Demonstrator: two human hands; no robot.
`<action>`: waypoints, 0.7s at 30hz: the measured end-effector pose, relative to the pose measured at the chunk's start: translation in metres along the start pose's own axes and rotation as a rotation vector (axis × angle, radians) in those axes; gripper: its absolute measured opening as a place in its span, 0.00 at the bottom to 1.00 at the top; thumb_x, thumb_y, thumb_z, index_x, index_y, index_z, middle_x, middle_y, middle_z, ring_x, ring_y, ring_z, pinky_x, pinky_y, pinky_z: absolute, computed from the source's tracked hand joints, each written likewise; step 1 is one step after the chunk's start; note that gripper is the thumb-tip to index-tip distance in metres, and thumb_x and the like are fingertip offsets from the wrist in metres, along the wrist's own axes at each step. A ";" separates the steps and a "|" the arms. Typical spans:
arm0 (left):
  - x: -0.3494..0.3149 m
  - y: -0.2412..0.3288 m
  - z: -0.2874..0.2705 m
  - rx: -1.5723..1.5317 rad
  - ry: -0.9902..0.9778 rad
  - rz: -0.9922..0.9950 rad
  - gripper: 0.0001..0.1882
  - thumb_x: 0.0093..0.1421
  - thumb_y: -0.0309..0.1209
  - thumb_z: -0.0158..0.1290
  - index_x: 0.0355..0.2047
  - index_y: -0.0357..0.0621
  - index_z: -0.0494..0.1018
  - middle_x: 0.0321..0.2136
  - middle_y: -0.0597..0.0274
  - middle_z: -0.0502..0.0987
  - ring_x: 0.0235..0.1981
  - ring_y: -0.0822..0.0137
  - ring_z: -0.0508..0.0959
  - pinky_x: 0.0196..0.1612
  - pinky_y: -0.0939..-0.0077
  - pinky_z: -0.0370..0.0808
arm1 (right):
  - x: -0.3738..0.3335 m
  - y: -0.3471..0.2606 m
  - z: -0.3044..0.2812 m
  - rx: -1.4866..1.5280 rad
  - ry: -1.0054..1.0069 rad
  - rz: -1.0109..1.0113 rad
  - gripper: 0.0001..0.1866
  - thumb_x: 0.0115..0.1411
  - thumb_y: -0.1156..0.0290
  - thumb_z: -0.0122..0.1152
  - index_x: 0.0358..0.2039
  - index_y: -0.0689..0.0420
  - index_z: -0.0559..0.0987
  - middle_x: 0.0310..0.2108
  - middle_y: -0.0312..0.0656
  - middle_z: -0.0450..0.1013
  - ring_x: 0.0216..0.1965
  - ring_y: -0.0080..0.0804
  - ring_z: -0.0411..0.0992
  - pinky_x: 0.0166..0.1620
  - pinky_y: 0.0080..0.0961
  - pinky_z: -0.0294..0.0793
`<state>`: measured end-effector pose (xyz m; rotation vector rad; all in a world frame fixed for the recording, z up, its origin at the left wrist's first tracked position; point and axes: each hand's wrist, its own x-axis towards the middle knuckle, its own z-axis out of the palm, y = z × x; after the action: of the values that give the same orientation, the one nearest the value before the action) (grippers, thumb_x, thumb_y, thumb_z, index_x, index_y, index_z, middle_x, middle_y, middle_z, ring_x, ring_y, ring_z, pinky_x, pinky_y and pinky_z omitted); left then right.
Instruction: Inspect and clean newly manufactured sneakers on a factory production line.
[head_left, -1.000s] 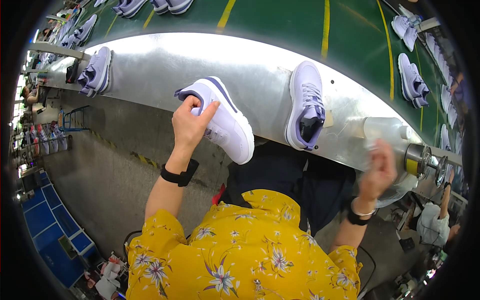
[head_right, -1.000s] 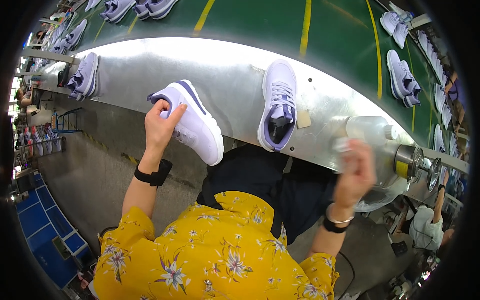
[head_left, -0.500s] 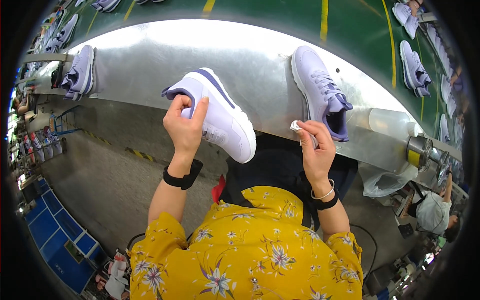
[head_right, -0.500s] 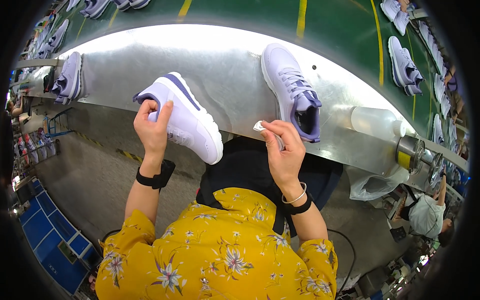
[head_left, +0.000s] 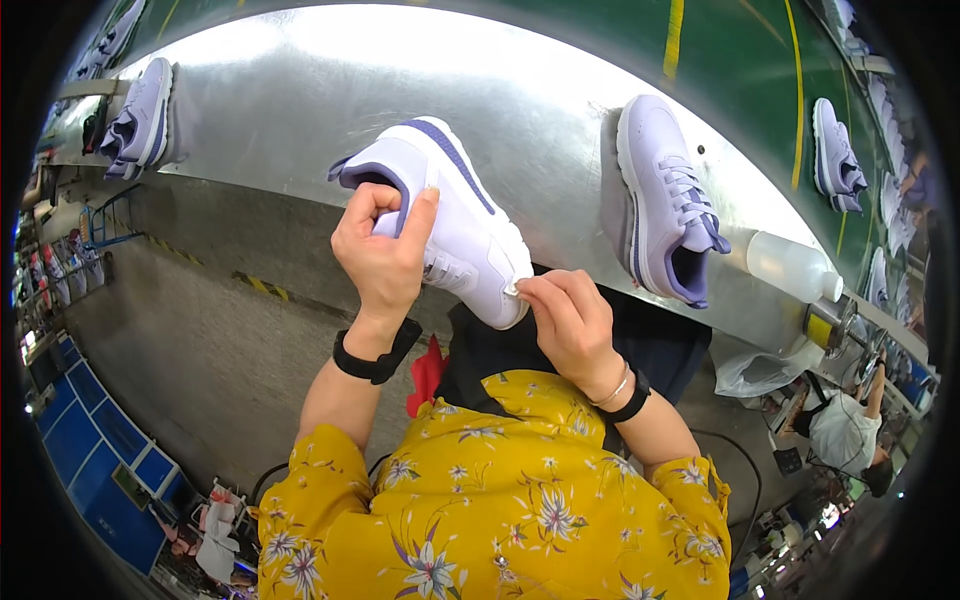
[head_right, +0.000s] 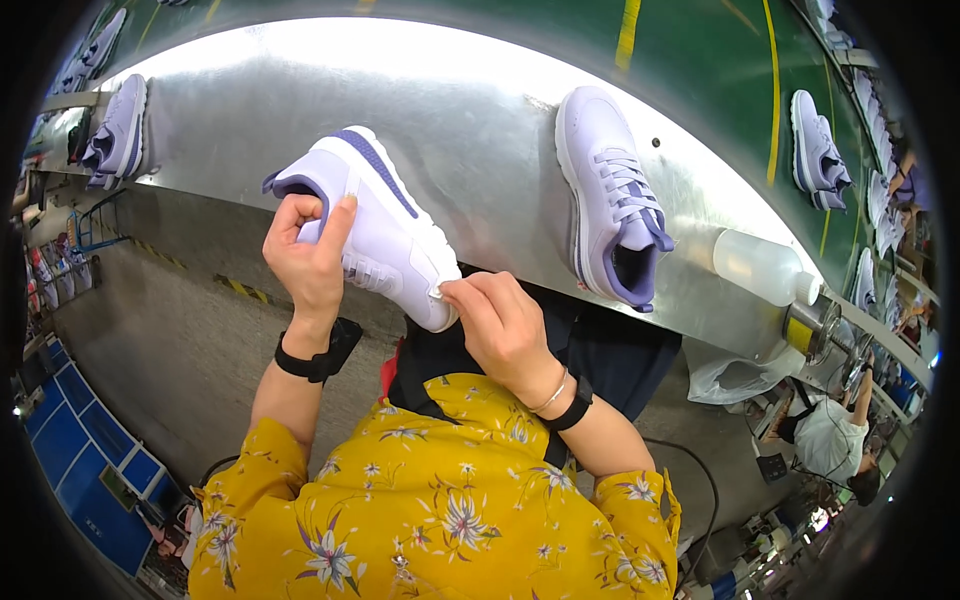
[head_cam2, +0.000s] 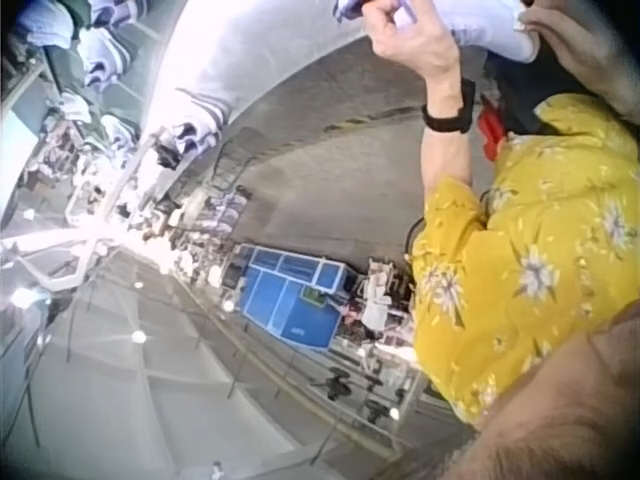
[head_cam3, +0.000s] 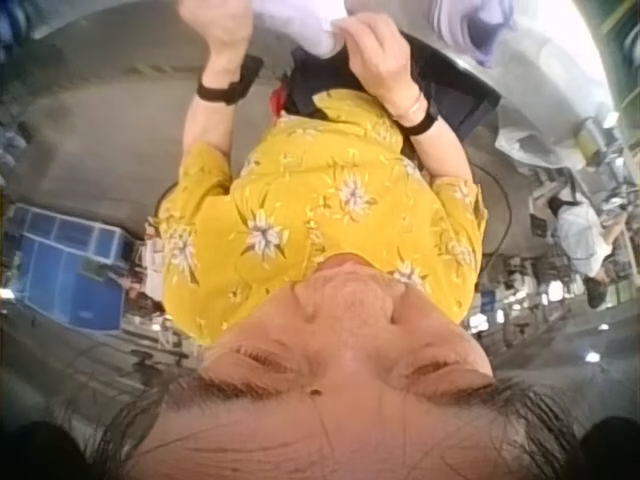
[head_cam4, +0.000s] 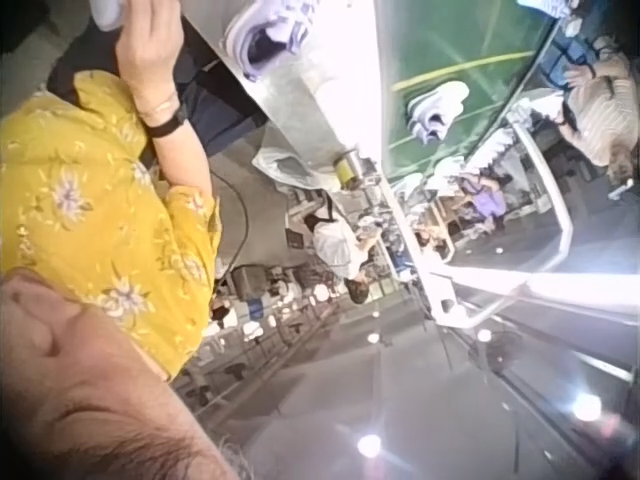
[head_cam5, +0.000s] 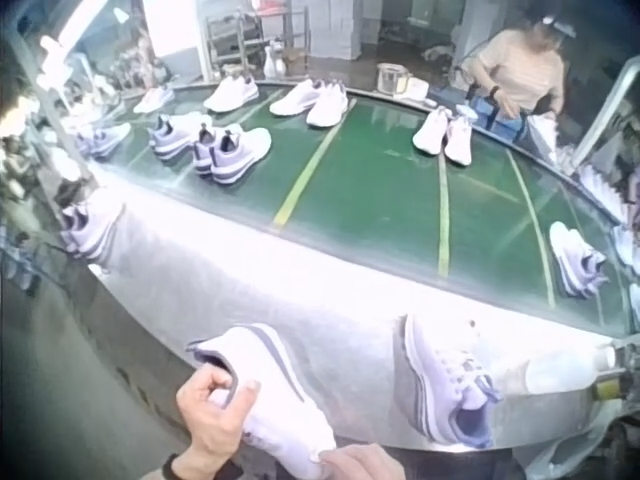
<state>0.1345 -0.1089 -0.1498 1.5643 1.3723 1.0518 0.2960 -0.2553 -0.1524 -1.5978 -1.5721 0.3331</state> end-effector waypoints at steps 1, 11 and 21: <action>0.000 -0.002 0.000 -0.001 0.010 0.013 0.15 0.55 0.28 0.68 0.23 0.40 0.69 0.20 0.72 0.67 0.23 0.77 0.64 0.27 0.79 0.63 | 0.004 0.002 0.002 -0.003 -0.005 0.003 0.14 0.49 0.83 0.69 0.39 0.60 0.81 0.32 0.43 0.74 0.30 0.40 0.74 0.33 0.32 0.75; -0.003 -0.005 0.000 0.011 0.016 0.014 0.15 0.54 0.29 0.68 0.24 0.40 0.71 0.20 0.72 0.68 0.23 0.77 0.66 0.27 0.79 0.64 | 0.003 0.001 0.005 -0.059 -0.013 -0.036 0.16 0.49 0.83 0.68 0.40 0.60 0.81 0.30 0.42 0.73 0.28 0.39 0.73 0.31 0.31 0.74; -0.003 -0.002 0.000 0.009 0.042 -0.013 0.14 0.54 0.29 0.69 0.24 0.40 0.72 0.20 0.71 0.70 0.23 0.76 0.67 0.27 0.78 0.65 | 0.020 0.000 0.015 -0.061 0.042 -0.028 0.15 0.49 0.84 0.69 0.38 0.60 0.81 0.30 0.42 0.72 0.28 0.40 0.73 0.30 0.31 0.74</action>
<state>0.1336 -0.1119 -0.1517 1.5457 1.4151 1.0774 0.2889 -0.2313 -0.1548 -1.6175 -1.5844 0.2370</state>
